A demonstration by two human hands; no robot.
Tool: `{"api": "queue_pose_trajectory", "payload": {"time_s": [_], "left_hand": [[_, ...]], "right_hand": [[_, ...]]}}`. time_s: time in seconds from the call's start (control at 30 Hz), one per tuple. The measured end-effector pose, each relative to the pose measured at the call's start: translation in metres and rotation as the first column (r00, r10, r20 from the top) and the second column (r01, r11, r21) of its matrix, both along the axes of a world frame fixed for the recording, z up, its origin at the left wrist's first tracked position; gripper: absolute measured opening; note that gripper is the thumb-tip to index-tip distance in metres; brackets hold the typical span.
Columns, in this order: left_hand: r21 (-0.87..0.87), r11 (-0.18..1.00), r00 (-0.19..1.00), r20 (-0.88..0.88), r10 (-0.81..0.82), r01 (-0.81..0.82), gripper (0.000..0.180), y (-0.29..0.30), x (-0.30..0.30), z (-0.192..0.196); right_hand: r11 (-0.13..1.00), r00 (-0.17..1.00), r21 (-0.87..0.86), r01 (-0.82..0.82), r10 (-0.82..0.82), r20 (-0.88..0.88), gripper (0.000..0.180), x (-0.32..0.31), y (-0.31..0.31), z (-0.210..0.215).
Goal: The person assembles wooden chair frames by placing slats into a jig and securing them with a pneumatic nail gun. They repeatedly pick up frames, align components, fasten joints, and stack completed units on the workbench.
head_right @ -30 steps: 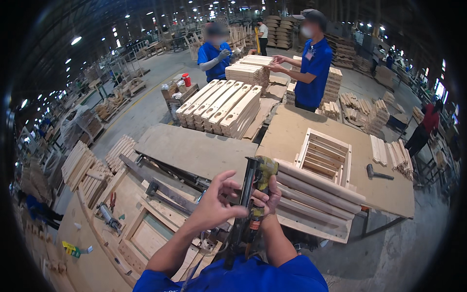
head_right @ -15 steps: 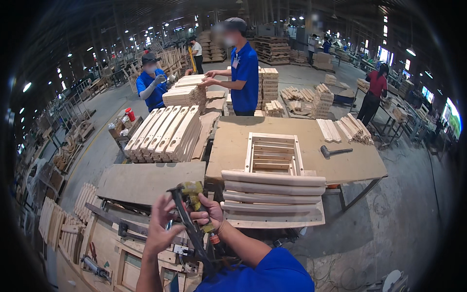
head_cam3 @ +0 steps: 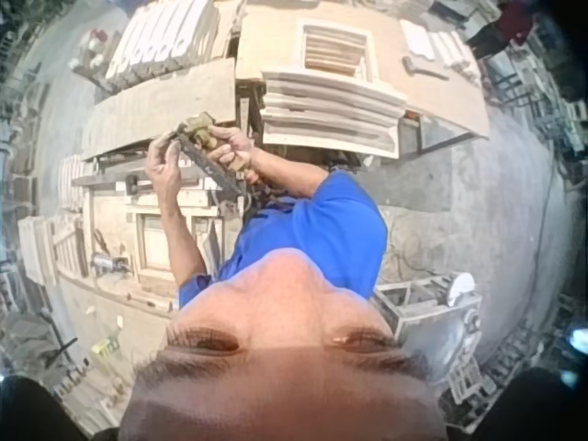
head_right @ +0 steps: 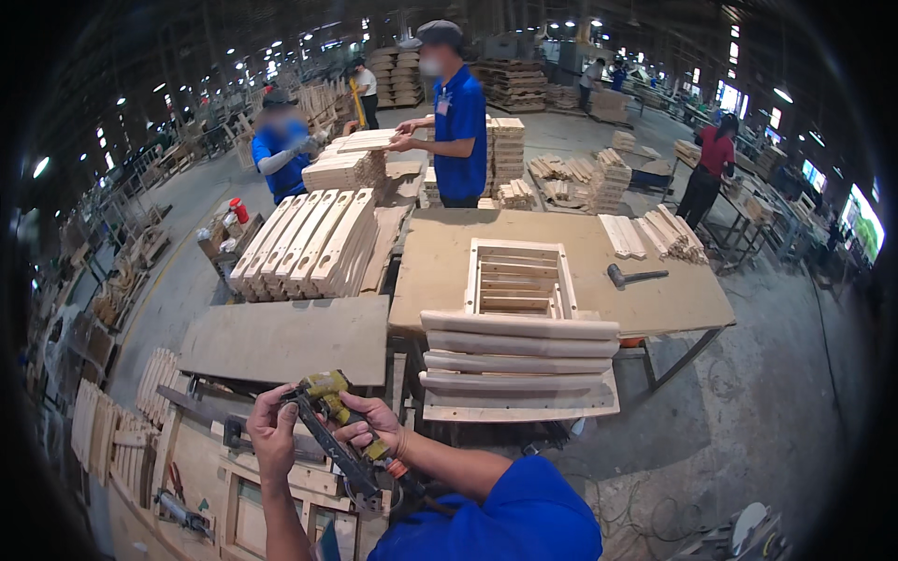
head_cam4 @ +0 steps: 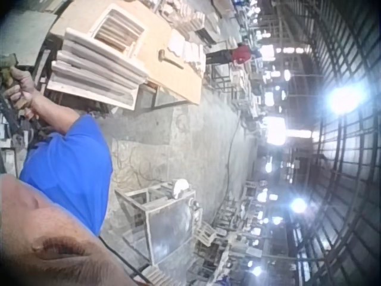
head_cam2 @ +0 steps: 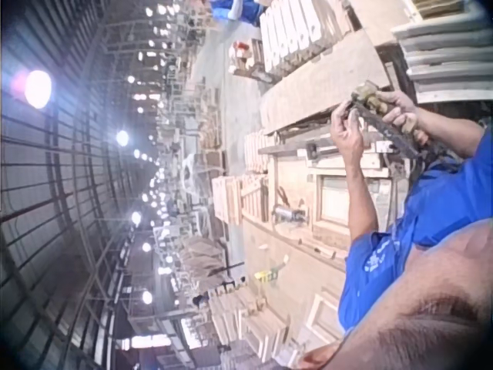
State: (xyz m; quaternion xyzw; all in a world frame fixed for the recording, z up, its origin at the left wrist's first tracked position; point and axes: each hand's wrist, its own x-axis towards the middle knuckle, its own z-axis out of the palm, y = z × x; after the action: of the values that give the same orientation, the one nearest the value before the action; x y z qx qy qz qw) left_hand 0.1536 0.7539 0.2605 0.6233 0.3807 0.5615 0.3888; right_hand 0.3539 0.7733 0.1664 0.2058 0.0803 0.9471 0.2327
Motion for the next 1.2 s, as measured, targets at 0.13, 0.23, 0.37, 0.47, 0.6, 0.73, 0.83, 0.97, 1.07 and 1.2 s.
{"api": "queue_pose_trajectory", "payload": {"time_s": [0.13,0.23,0.37,0.47,0.6,0.73,0.83,0.97,1.07,1.2], "left_hand": [[0.020,0.983,0.982,-0.032,0.184,-0.184,0.027,-0.020,-0.018,-0.008],[0.120,0.971,0.977,-0.027,0.213,-0.209,0.026,-0.028,-0.023,-0.034],[0.116,0.944,0.949,0.113,0.296,-0.308,0.020,-0.054,-0.038,-0.029],[-0.056,0.964,0.866,0.427,0.258,-0.260,0.023,-0.076,-0.066,-0.030],[-0.287,0.782,0.575,0.548,0.607,-0.553,0.037,-0.104,-0.114,-0.085],[-0.467,0.736,0.419,0.614,0.669,-0.490,0.038,-0.135,-0.132,-0.130],[-0.529,0.593,0.280,0.555,0.783,-0.607,0.031,-0.123,-0.158,-0.157],[-0.594,0.486,0.095,0.567,0.819,-0.641,0.028,-0.105,-0.213,-0.189],[-0.642,0.364,0.002,0.492,0.871,-0.675,0.026,-0.097,-0.255,-0.224],[-0.669,0.276,-0.083,0.453,0.888,-0.690,0.027,-0.084,-0.281,-0.251]], "right_hand": [[0.999,0.995,0.034,-0.040,0.037,0.094,0.046,-0.019,-0.001,-0.011],[0.992,0.982,0.096,-0.081,0.063,0.177,0.047,-0.007,-0.005,-0.001],[0.998,0.908,-0.019,-0.052,0.055,0.415,0.053,-0.032,-0.023,0.038],[0.906,0.932,0.373,-0.202,0.060,0.358,0.061,-0.070,0.004,0.029],[0.638,0.603,0.650,-0.414,-0.343,0.720,0.050,-0.175,-0.007,0.092],[0.069,0.562,0.765,-0.641,-0.636,0.528,0.025,-0.275,-0.009,0.086],[-0.330,0.625,0.604,-0.726,-0.683,0.378,0.032,-0.350,-0.014,0.074],[-0.744,0.813,0.411,-0.527,-0.581,-0.010,0.044,-0.436,-0.007,0.025],[-0.856,0.891,0.323,-0.404,-0.448,-0.072,0.046,-0.484,-0.010,-0.002],[-0.866,0.915,0.334,-0.372,-0.402,-0.024,0.038,-0.514,-0.010,-0.024]]}}
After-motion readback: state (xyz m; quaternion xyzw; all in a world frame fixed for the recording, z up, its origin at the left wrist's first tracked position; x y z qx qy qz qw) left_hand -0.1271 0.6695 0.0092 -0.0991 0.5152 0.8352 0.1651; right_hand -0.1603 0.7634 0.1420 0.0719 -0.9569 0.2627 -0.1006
